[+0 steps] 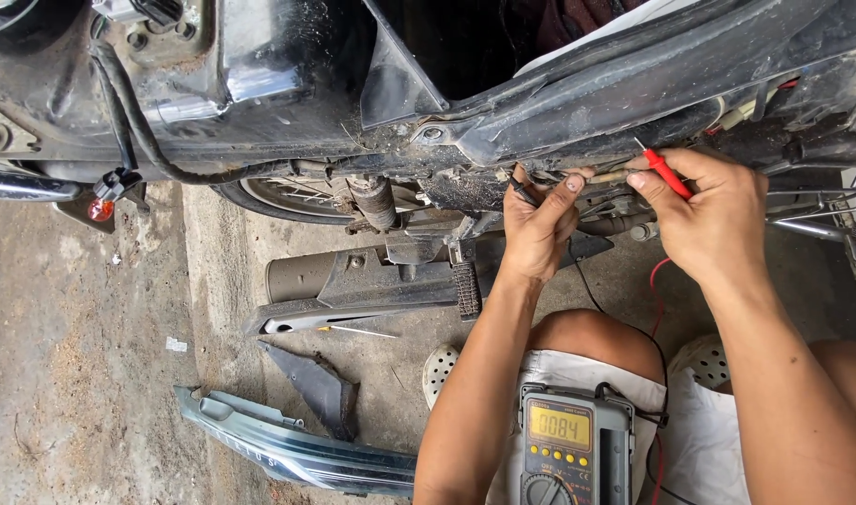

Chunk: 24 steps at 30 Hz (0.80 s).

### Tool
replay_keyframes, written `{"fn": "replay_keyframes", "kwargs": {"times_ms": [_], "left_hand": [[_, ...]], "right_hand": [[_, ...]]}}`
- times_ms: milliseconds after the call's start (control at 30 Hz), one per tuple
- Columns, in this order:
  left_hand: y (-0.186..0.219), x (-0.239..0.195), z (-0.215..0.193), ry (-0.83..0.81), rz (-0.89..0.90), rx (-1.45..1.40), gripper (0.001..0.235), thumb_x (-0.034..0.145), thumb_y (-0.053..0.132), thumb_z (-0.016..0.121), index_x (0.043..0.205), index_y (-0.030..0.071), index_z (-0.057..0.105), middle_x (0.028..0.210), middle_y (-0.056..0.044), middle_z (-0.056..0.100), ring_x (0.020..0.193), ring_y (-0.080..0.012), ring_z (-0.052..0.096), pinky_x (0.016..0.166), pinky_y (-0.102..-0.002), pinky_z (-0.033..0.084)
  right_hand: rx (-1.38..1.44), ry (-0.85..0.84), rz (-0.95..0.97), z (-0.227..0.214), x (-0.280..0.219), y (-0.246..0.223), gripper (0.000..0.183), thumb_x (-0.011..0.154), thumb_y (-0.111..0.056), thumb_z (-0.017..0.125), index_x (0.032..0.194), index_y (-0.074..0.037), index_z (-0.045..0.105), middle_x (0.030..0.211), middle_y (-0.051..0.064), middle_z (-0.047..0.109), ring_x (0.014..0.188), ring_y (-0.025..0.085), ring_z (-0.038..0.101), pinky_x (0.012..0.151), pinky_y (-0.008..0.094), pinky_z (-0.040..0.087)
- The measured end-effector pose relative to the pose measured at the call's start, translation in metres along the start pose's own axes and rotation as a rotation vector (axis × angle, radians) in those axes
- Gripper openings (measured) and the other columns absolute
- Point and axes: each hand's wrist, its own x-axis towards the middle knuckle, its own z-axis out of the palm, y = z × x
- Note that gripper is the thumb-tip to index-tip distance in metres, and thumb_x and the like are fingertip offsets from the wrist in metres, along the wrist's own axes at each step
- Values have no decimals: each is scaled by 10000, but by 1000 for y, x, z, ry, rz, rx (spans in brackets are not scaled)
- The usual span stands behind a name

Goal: The person uses a multimeter to test the electrical connections on a motorcycle. They touch the probes to various wires and connectors near the engine and frame while observing the multimeter display.

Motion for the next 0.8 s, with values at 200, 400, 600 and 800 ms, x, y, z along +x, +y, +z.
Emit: {"fn": "replay_keyframes", "kwargs": {"times_ms": [200,400,600,800], "left_hand": [[-12,2,-25,-7,-24,-131,375,989,-83,645,1030,272,532,1154,-283,706,441,-46,209,369,-205,162],[17,-12,5,65,120,325,405,988,147,606,759,215,279,634,90,266,442,-22,291,376,-217,212],[-14,-13,-29,210,266,440,166,1004,142,707,1152,151,633,867,61,614,764,-41,517,722,-216,439],[-12,-5,-23,116,168,313,41,1027,150,575,1045,122,598,514,29,369,408,-28,308,381,-174,238]], "right_hand": [[44,-91,125,-6,2,-6,209,1024,-196,780,1217,-116,792,985,-15,763,732,61,546,673,244,437],[214,194,104,16,-26,-7,53,1116,7,753,1127,-33,721,907,46,645,786,131,536,707,286,426],[683,89,528,59,-57,-20,119,999,-96,727,1090,-167,697,640,-51,513,446,52,327,364,251,239],[754,167,514,73,-53,0,113,1001,-69,706,1112,-76,723,621,-51,425,421,-2,376,379,164,318]]}}
